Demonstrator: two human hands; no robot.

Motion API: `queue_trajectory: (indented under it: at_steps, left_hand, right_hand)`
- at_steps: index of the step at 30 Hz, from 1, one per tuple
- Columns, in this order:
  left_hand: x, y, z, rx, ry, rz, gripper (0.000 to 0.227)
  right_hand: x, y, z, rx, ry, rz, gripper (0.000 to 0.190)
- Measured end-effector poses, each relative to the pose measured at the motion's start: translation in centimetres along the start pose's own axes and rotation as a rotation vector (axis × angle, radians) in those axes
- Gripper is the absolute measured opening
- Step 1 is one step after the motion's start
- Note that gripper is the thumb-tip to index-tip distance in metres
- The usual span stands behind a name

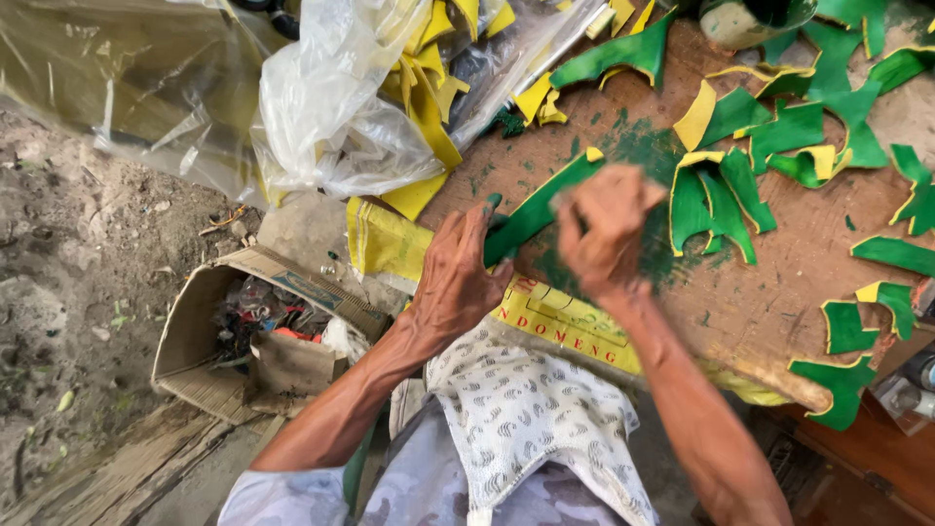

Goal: The person paints the edges of yellow foam pieces green using a small brush. They repeatedly pick up pieces, apply paint along the edges, and place them on a wooden board. The person handles the pieces one at a time and occasionally repositions them on the board.

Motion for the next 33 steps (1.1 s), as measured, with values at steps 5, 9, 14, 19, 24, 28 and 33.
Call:
queue_trajectory:
  at_steps: [5,9,14,19,24,28,33]
  left_hand:
    - [-0.3,0.1,0.1,-0.011,0.012,0.011,0.071]
    - [0.1,-0.1,0.1,-0.006,0.009,-0.026,0.072]
    - [-0.1,0.2,0.3,-0.017,0.009,0.016,0.070]
    - [0.5,-0.4,0.7,-0.002,0.025,-0.021,0.073]
    - [0.1,-0.1,0.4,0.009,0.026,0.007,0.070]
    - [0.4,-0.1,0.6,0.013,0.030,-0.041,0.071]
    - [-0.1,-0.4,0.6,0.024,0.041,0.011,0.069]
  right_hand:
    - [1.6,-0.3,-0.1,0.002,0.101,0.017,0.013]
    - [1.8,0.3,0.9,-0.002,0.056,-0.064,0.012]
    - [-0.2,0.6,0.0,-0.075,-0.005,0.014,0.015]
    - [1.9,-0.8,2.0,-0.004,0.181,-0.097,0.007]
    - [-0.8,1.1,0.6,-0.067,-0.046,-0.047,0.016]
    - [1.0,-0.2,1.3,0.002,0.109,-0.152,0.009]
    - [-0.1,0.8,0.7,-0.030,-0.048,-0.024,0.017]
Point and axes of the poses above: each hand's wrist, its own y-axis towards the middle knuckle, its own z-axis out of the palm, x = y × z, the point moved 6 cm from there along y, towards the middle knuckle, and after that the axes turned 1 degree about y, right-handed, at the moved point
